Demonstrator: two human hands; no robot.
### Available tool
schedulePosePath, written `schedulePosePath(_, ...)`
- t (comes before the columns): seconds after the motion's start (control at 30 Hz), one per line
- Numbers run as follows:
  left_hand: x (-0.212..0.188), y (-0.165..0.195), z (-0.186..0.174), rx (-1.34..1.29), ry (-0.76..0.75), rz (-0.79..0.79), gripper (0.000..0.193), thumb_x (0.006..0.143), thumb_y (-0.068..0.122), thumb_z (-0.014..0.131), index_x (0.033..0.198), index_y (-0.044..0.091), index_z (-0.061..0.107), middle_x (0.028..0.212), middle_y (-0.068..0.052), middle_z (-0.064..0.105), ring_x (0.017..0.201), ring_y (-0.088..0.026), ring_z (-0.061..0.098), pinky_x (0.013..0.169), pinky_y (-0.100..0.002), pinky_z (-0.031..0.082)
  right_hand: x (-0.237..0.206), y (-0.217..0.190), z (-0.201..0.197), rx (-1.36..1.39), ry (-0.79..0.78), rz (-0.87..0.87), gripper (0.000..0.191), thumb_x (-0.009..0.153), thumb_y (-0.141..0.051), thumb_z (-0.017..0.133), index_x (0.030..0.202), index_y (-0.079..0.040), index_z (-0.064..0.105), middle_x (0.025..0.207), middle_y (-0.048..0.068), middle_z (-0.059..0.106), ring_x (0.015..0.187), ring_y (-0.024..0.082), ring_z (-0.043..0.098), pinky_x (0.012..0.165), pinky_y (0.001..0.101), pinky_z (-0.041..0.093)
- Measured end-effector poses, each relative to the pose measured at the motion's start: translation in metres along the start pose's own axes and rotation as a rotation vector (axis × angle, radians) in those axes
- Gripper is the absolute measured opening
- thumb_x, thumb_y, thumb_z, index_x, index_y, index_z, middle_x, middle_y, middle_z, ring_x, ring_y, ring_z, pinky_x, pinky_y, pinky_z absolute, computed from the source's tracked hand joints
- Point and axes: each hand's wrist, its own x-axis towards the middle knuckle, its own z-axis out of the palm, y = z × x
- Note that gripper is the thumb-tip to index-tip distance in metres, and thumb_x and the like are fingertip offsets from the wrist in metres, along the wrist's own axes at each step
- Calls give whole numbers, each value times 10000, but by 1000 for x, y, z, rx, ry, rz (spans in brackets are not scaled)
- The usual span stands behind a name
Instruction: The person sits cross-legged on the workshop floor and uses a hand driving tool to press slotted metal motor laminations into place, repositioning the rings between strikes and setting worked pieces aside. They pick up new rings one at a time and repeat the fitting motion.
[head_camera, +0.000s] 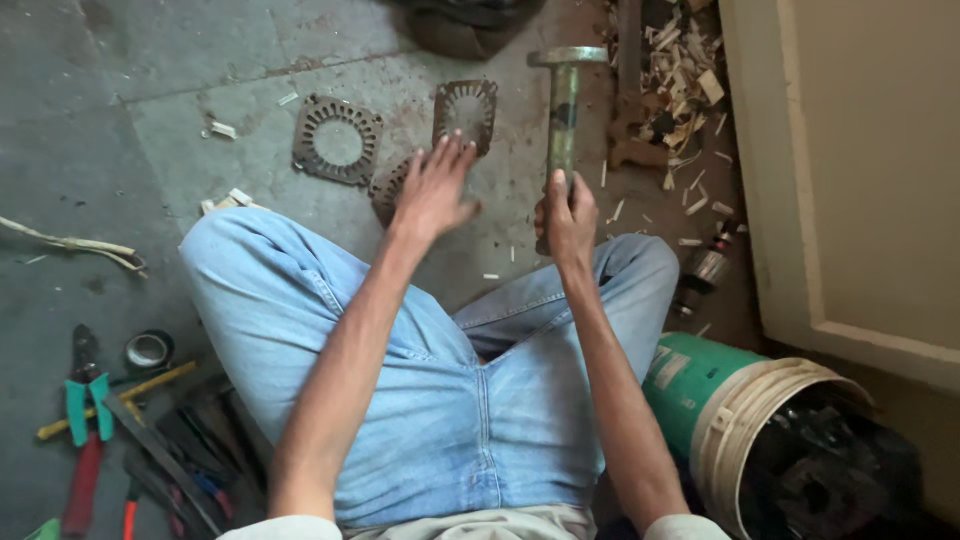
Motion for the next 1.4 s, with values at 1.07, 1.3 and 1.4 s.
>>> schedulePosePath(1.07, 3, 11, -12, 179, -274, -147, 974, 795, 640, 748, 1559, 134, 418, 1650, -82, 325, 1543, -281, 240, 1224, -627, 155, 7, -17, 51, -232, -95, 128, 419, 1025, -452, 583, 870, -62, 583, 609, 4, 580, 488, 99, 564, 433, 298, 451)
schedulePosePath(1.3, 1, 14, -18, 152, -337, -189, 946, 806, 613, 747, 1556, 163, 389, 1667, -110, 263, 1546, -304, 194, 1218, -612, 131, 12, -21, 70, -311, -23, 53, 409, 1038, -450, 536, 903, -64, 557, 583, 13, 572, 462, 115, 570, 407, 311, 447)
schedulePosePath(1.4, 1, 16, -20, 156, -344, -197, 981, 795, 608, 756, 1570, 157, 358, 1674, -121, 236, 1544, -302, 185, 1209, -604, 128, 29, -8, 74, -479, -93, 107, 424, 1030, -476, 546, 899, -74, 572, 575, 16, 592, 462, 128, 602, 414, 309, 467)
